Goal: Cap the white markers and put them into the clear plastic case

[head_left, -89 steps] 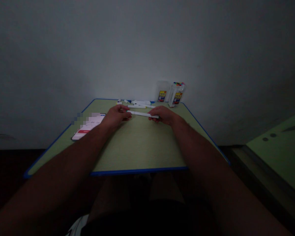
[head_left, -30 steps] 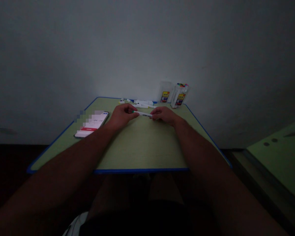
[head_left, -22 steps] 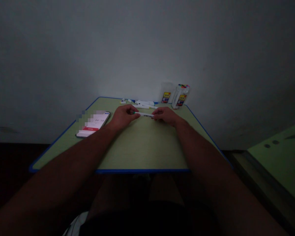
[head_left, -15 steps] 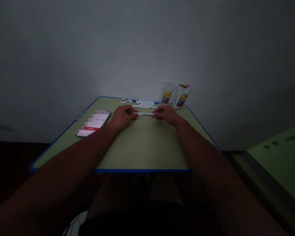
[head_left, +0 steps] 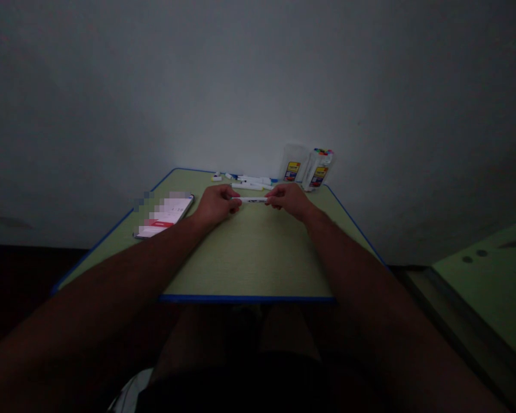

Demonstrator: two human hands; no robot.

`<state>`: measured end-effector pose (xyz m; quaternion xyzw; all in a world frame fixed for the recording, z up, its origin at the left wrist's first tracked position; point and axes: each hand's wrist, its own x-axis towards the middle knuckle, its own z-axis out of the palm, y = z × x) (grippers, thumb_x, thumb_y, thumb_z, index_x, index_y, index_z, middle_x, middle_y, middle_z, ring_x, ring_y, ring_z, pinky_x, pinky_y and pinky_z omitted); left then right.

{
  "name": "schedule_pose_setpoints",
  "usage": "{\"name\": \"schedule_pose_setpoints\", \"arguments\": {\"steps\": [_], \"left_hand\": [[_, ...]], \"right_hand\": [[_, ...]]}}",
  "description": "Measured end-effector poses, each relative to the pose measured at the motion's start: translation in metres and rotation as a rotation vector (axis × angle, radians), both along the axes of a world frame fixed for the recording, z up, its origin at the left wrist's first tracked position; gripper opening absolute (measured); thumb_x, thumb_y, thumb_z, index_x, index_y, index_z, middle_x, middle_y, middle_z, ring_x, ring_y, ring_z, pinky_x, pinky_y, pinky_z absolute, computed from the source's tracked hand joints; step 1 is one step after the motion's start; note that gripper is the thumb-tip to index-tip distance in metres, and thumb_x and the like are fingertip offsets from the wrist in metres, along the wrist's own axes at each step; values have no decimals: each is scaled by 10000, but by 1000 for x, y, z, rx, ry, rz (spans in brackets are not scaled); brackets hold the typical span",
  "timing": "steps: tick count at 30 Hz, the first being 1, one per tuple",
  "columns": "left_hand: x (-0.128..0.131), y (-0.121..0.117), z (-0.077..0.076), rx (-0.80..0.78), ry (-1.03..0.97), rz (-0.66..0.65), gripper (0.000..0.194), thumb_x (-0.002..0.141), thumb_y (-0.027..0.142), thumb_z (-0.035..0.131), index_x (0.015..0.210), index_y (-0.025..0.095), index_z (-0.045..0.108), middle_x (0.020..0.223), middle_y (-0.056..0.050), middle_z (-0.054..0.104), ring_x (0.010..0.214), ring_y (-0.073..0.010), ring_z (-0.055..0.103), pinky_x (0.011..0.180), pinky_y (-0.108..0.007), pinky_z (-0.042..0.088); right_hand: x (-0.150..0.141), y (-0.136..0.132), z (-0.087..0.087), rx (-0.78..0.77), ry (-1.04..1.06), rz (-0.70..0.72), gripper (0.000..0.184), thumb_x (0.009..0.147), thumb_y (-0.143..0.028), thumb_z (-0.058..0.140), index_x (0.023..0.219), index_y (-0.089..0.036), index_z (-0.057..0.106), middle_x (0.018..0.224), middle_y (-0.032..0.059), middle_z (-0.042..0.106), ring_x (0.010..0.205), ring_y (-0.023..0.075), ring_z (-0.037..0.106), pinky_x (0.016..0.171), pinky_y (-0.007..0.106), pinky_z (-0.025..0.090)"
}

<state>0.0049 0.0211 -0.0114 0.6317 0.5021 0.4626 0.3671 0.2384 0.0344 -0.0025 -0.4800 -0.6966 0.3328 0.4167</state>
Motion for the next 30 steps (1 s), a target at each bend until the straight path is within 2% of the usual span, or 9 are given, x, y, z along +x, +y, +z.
{"name": "schedule_pose_setpoints", "arguments": {"steps": [6,14,18,23,27,30], "left_hand": [[3,-6,4,-32,-16,27,102,701,151,748,688,161,647,588,-19,655,528,-122,575,550,-268,450],[2,0,-2,-11,-49,8,112,674,156,763,673,162,651,556,-3,646,493,-120,569,516,-257,428],[4,-5,2,-12,-60,13,112,689,142,751,677,164,642,563,-4,646,503,-120,570,530,-258,439],[4,-2,3,13,-45,8,102,714,163,742,743,170,645,581,1,644,517,-122,571,544,-255,443],[-2,5,0,33,72,23,114,746,194,711,851,182,668,646,7,658,555,-135,582,571,-266,456],[-7,6,-1,43,242,48,124,754,202,695,878,195,698,705,-3,680,616,-148,594,607,-271,450]], "right_hand": [[-1,-2,2,14,-35,0,47,699,-147,761,740,-132,743,577,26,665,474,82,525,466,206,419],[-2,0,0,13,-12,2,35,686,-137,747,717,-136,732,571,22,662,472,80,524,458,197,403],[-1,-2,4,24,-39,10,42,685,-150,750,720,-132,734,551,12,644,465,75,511,456,196,390],[3,-2,5,-2,9,25,123,685,-210,760,774,-129,736,583,9,649,471,75,501,452,202,396],[6,-1,2,-14,126,68,297,604,-177,793,892,-143,729,607,-24,642,481,73,515,456,196,413],[4,-1,1,-42,232,131,326,587,-158,790,898,-167,689,620,-42,636,485,75,528,459,195,421]]}}
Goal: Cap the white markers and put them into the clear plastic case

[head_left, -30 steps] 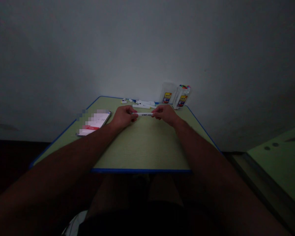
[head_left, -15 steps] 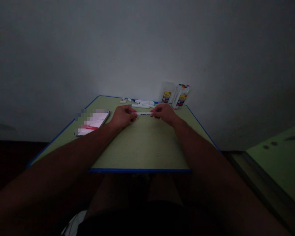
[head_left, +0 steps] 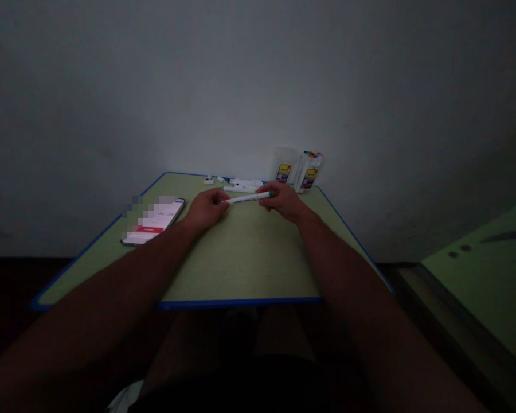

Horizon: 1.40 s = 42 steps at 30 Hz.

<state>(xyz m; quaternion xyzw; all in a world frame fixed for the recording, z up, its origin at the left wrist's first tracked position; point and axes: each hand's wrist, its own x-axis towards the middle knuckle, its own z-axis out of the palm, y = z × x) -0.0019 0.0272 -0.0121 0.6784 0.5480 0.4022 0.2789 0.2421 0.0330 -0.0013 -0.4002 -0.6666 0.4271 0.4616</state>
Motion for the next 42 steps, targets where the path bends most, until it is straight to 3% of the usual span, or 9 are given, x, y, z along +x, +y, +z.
{"name": "schedule_pose_setpoints", "arguments": {"steps": [8,14,19,29,35,42], "left_hand": [[-2,2,-2,6,69,-4,146,783,234,653,918,198,698,748,-30,698,683,-174,616,656,-288,460],[-2,-2,3,35,124,-15,178,767,225,646,933,200,702,825,-38,713,717,-189,626,681,-305,460],[-2,-3,3,56,189,-22,275,772,172,602,1024,207,707,924,-55,730,782,-191,635,719,-308,464],[-1,-3,1,132,287,-104,449,820,311,601,1252,211,668,1105,-90,738,972,-232,679,895,-341,491],[-3,3,-10,234,639,-268,673,877,555,516,1419,158,557,1470,-165,542,1365,-318,475,1134,-432,331],[-1,-2,-11,137,836,-364,756,926,652,348,1542,216,383,1622,-188,308,1479,-409,264,1112,-681,225]], "right_hand": [[-5,0,0,-20,94,51,347,569,-215,821,888,-193,687,739,-9,701,577,95,576,469,195,436],[-1,2,1,-24,134,-23,343,606,-326,823,910,-190,743,669,-19,668,548,91,559,458,196,420],[3,2,2,-62,194,-117,332,645,-368,810,909,-174,757,743,8,688,595,88,572,484,197,430],[12,7,5,-113,346,-234,303,692,-373,818,897,-180,706,767,6,681,633,100,629,490,187,469],[20,11,7,-132,451,-329,196,735,-284,769,874,-174,684,760,-6,672,579,93,623,444,188,482],[27,10,19,-75,455,-455,171,764,-316,716,849,-189,639,717,-18,641,550,88,606,435,178,480]]}}
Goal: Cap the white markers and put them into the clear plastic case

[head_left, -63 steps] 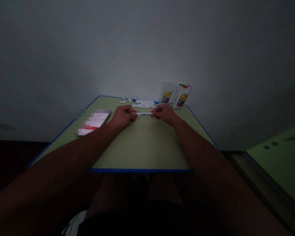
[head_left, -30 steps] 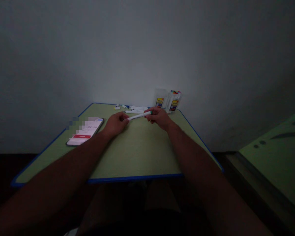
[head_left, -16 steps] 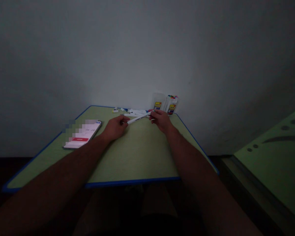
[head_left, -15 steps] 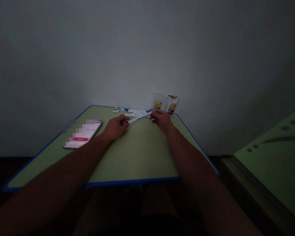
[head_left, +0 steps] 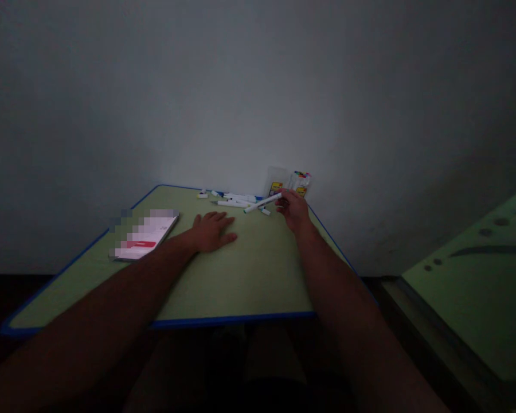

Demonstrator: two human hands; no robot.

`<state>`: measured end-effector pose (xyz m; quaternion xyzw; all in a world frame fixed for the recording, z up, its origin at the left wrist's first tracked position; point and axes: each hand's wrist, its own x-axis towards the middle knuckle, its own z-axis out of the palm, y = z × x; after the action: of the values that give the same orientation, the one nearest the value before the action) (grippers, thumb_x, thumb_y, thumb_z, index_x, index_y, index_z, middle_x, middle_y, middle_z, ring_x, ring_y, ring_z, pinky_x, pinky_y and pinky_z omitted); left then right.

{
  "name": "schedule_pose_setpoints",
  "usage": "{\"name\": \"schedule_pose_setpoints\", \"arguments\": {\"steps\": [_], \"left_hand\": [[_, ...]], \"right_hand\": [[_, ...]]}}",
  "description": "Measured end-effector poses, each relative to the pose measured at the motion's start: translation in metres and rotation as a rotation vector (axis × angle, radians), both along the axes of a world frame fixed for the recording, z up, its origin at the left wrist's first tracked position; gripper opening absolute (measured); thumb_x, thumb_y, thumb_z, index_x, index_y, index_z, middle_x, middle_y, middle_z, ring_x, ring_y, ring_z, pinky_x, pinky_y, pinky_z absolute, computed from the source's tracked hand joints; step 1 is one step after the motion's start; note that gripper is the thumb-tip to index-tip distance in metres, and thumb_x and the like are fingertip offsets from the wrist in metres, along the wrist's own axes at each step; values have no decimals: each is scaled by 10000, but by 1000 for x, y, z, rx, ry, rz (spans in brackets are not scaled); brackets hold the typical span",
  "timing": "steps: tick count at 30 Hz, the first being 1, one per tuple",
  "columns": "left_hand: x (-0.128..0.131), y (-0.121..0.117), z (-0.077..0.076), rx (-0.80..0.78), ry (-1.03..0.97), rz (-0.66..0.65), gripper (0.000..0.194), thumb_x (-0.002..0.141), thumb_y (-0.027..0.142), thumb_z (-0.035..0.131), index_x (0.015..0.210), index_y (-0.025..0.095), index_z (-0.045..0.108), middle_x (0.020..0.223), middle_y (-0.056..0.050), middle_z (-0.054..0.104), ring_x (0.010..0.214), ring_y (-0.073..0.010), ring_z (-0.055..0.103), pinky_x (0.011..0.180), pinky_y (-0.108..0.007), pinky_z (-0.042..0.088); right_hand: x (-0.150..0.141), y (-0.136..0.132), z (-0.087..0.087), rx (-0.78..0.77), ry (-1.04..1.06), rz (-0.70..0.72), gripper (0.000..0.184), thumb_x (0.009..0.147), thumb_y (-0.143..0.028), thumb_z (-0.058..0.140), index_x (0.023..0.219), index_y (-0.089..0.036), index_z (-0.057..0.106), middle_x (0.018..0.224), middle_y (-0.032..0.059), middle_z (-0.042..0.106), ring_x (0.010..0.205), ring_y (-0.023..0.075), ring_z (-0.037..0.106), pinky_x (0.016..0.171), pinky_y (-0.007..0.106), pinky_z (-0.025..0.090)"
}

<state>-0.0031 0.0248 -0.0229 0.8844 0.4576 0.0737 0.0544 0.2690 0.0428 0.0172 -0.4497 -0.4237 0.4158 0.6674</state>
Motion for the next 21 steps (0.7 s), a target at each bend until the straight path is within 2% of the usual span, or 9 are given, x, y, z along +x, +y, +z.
{"name": "schedule_pose_setpoints", "arguments": {"steps": [4,9,11,17,21], "left_hand": [[3,-4,5,-36,32,3,752,930,647,338,1543,215,382,1623,-196,300,1480,-429,251,1109,-698,195],[3,-1,1,-31,21,-12,752,932,652,330,1544,217,384,1622,-197,301,1478,-443,247,1099,-710,190],[3,1,-1,-29,23,-18,758,931,657,318,1547,218,380,1621,-191,305,1478,-445,246,1096,-717,192],[5,4,-4,-40,56,12,770,924,670,311,1560,238,357,1641,-167,266,1487,-444,226,1098,-721,186],[5,6,-5,-44,71,16,768,924,669,307,1564,247,347,1647,-159,253,1495,-432,211,1104,-713,188]], "right_hand": [[9,5,9,39,-9,-100,213,755,-368,721,815,-198,607,672,-30,609,496,86,566,424,194,468],[33,15,29,90,-145,-197,256,771,-444,704,809,-218,590,620,-39,551,484,99,547,441,216,481],[46,18,43,100,-173,-259,260,778,-448,699,822,-216,591,617,-41,543,467,94,529,426,217,470],[89,25,96,151,-244,-459,221,777,-318,703,926,-227,568,697,-48,560,500,79,554,433,189,484],[112,33,121,191,-308,-573,209,792,-244,678,960,-222,556,708,-45,564,510,78,568,425,168,469]]}}
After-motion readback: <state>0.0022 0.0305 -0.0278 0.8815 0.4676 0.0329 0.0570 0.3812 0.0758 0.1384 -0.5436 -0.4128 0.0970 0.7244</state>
